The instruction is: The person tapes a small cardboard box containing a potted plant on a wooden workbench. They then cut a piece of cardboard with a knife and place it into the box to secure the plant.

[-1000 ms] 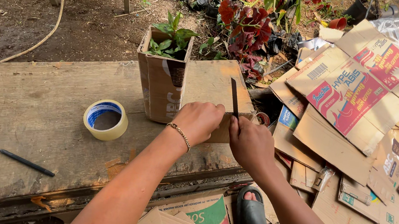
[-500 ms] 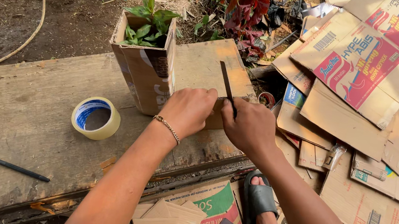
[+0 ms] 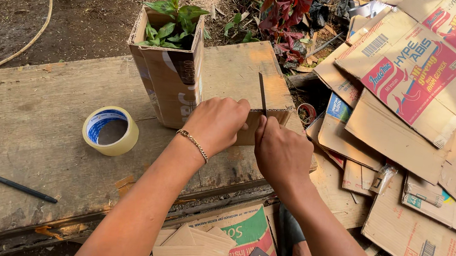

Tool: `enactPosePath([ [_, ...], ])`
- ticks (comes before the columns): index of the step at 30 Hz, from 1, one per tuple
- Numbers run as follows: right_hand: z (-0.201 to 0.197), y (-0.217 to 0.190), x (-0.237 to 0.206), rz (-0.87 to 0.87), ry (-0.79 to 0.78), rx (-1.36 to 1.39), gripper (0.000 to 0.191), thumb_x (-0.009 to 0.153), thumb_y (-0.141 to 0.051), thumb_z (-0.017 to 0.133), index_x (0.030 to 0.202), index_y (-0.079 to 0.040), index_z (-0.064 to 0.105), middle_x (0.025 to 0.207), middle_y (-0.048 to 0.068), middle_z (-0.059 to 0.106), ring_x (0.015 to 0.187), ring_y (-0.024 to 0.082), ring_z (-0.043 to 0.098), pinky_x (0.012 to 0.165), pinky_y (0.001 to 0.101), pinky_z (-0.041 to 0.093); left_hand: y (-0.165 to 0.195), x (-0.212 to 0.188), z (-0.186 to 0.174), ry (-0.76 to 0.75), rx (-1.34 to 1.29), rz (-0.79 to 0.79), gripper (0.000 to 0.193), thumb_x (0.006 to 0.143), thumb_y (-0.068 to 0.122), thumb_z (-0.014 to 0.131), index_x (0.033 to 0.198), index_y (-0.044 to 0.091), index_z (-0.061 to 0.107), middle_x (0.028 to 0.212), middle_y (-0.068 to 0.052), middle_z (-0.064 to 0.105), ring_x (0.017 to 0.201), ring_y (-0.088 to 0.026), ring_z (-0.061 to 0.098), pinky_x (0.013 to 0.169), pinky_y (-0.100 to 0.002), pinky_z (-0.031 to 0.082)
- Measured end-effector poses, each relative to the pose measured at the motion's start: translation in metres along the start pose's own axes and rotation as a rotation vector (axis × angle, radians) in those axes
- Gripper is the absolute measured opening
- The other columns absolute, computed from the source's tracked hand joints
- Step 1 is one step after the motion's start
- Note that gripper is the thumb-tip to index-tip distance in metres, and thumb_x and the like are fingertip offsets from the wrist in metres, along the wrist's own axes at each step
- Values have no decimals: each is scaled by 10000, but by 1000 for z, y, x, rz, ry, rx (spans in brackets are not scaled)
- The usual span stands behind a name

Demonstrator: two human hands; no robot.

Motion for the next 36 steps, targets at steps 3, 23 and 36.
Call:
enactPosePath([
  [3,2,1,-14,42,-32,-30,392,1074,-272,515,716,-117,544,483,79,577,373,257,544,371,414,400,-1,1,0,2,13,-17,146,821,98,775,815,-10,678,772,-238,707,813,-417,720,711,-485,579],
  [23,8,7,-16,134,-151,-24,416,1085,-301,494,730,-111,596,529,147,609,454,346,604,446,471,451,-3,2,5,50,18,49,152,816,68,764,874,22,631,842,-169,712,847,-379,711,736,-479,567],
  [36,18,5,4,20,23,3,358,1095,-277,520,791,-91,561,577,108,618,470,316,607,428,435,438,0,-15,-14,408,-508,103,231,938,61,727,1130,-2,615,992,-144,581,909,-291,632,823,-381,540],
])
Point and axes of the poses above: each hand's wrist, its own x-axis towards the middle knuckle, its own z-axis out of the palm, y = z × x, the point moved 6 cm from there along x, towards the middle knuckle
